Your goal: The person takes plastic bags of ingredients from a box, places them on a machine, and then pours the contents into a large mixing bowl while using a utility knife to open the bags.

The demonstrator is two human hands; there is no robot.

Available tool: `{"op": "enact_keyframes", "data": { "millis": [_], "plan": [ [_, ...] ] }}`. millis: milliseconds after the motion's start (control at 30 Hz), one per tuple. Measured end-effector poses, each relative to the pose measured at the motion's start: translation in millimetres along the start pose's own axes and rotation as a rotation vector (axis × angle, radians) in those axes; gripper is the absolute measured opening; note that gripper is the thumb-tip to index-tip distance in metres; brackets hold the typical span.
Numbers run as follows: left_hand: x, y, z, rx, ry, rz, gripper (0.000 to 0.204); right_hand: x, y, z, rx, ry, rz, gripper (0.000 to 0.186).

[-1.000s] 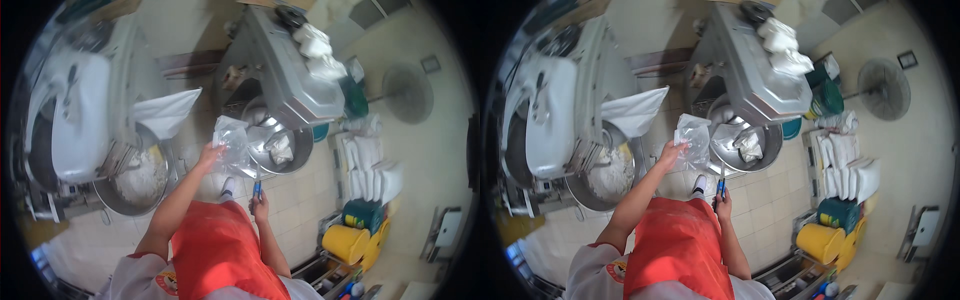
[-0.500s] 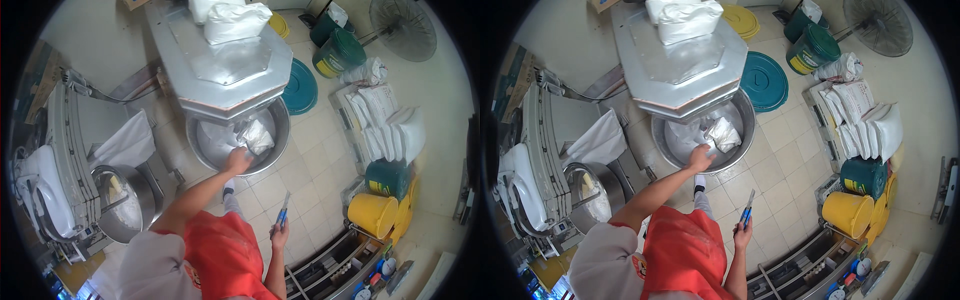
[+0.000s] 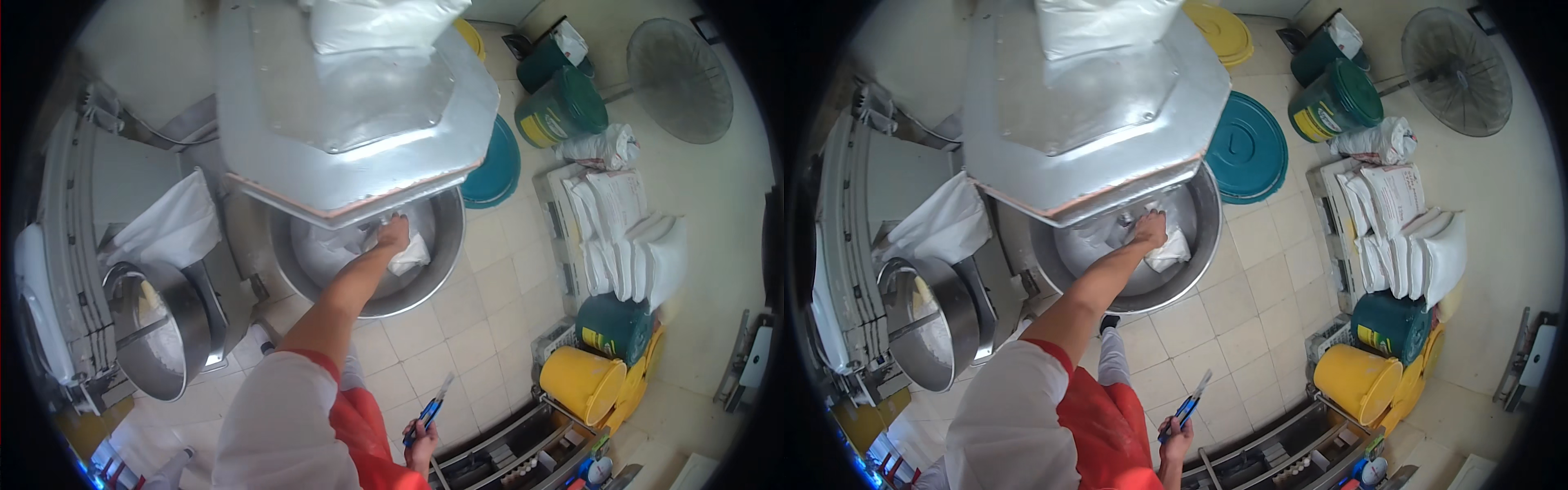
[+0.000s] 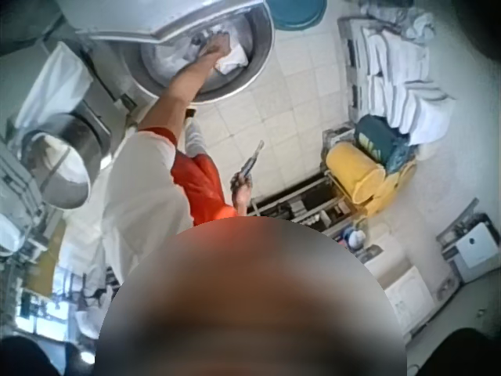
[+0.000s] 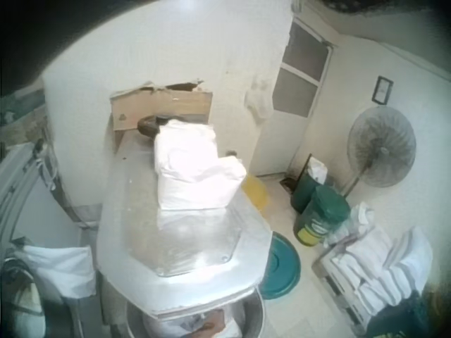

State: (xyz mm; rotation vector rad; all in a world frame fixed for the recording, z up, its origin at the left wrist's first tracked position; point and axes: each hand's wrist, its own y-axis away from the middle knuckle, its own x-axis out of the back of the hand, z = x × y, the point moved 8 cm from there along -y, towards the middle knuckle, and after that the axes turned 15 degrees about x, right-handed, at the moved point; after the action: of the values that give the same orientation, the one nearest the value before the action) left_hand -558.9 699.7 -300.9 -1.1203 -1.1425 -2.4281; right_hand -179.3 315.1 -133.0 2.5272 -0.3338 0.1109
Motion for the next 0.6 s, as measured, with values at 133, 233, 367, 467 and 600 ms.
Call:
{"op": "enact_keyframes", "data": {
  "millis": [133,233,367,467,600],
  "plan": [
    [76,90,-56,-0.123,0.426,0.033,0.037,-89,-25,-37,-0.059,-0.493,-0.278,0.033],
    [133,197,-109,-0.202,0.798,0.047,0.038,-173,-26,-77,-0.141,-0.515,-0.394,0.027],
    [217,342,-165,-0.35,0.856,0.05,0.062,-277,-22,-34,-0.31,-0.687,-0.828,0.039],
    [253,407,-236,0.014,0.869,0.166,0.071,-332,48,-44,-0.321,-0.321,-0.858,0.04],
    [230,422,-412,0.465,0.825,0.652,0.038,-405,137,-15,-0.082,0.128,-1.094,0.051]
  ]
}}
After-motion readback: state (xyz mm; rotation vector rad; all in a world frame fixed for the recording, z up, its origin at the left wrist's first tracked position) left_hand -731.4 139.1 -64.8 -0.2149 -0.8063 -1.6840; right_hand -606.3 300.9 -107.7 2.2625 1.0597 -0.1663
